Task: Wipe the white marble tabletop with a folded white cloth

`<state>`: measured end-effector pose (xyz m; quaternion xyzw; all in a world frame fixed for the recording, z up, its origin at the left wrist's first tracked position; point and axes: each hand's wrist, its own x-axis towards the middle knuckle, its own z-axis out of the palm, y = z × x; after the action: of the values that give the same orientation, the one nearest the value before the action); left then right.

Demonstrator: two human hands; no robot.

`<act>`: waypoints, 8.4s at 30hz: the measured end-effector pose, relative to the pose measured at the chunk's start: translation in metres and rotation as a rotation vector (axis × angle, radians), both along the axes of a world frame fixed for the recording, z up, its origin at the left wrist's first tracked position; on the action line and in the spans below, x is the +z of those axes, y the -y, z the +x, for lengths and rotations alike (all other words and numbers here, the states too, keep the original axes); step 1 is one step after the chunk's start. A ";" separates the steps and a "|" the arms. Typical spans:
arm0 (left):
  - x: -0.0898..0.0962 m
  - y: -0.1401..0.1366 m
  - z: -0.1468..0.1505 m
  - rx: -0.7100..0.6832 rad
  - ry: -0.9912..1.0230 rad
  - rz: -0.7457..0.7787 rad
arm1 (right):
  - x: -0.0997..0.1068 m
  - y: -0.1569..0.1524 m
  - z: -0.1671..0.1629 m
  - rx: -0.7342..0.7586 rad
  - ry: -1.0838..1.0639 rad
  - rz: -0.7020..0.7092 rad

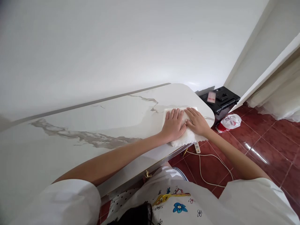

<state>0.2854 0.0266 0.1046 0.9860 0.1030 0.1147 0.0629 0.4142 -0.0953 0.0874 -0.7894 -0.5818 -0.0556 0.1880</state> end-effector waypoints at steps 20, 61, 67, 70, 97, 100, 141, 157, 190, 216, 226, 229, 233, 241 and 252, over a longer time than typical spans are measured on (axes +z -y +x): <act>-0.002 -0.088 0.096 0.072 0.086 -0.089 | -0.005 -0.104 0.110 0.073 -0.003 0.044; -0.005 -0.104 0.159 0.091 0.118 -0.083 | -0.003 -0.117 0.174 -0.007 -0.049 -0.028; -0.006 -0.052 0.138 0.032 0.106 -0.076 | -0.008 -0.058 0.156 -0.027 -0.039 -0.019; -0.007 -0.032 0.126 0.007 0.097 -0.063 | -0.009 -0.034 0.141 -0.047 -0.032 -0.014; -0.003 -0.001 0.028 -0.133 0.020 -0.076 | -0.006 0.011 0.017 -0.170 0.005 0.029; -0.003 -0.018 0.037 -0.108 0.031 -0.078 | -0.006 -0.008 0.029 -0.129 0.002 0.032; -0.009 -0.215 0.127 0.090 0.144 -0.099 | 0.003 -0.233 0.121 -0.094 -0.108 0.005; -0.009 -0.141 0.047 0.265 0.147 -0.074 | 0.003 -0.182 0.064 0.115 -0.134 -0.019; 0.002 -0.010 -0.088 0.051 0.016 -0.195 | -0.001 -0.018 -0.073 0.038 0.006 -0.085; 0.011 -0.213 0.024 0.260 0.120 -0.156 | 0.006 -0.247 0.024 0.019 -0.051 0.016; 0.000 -0.239 0.056 0.412 0.168 -0.090 | 0.005 -0.289 0.045 0.038 -0.051 -0.003; -0.002 -0.241 0.056 0.417 0.164 -0.068 | 0.003 -0.291 0.045 0.024 -0.003 0.026; -0.003 -0.239 0.054 0.409 0.159 -0.060 | 0.003 -0.287 0.042 -0.023 0.067 0.081; -0.005 -0.220 0.043 0.443 0.165 -0.021 | 0.002 -0.273 0.034 0.040 0.056 0.063; -0.006 -0.154 -0.007 0.423 0.141 -0.022 | -0.006 -0.210 -0.001 0.124 0.051 -0.029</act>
<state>0.2787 0.1805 0.0987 0.9314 0.3040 0.1926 0.0551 0.4130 0.1149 0.0812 -0.7529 -0.6348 -0.0554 0.1648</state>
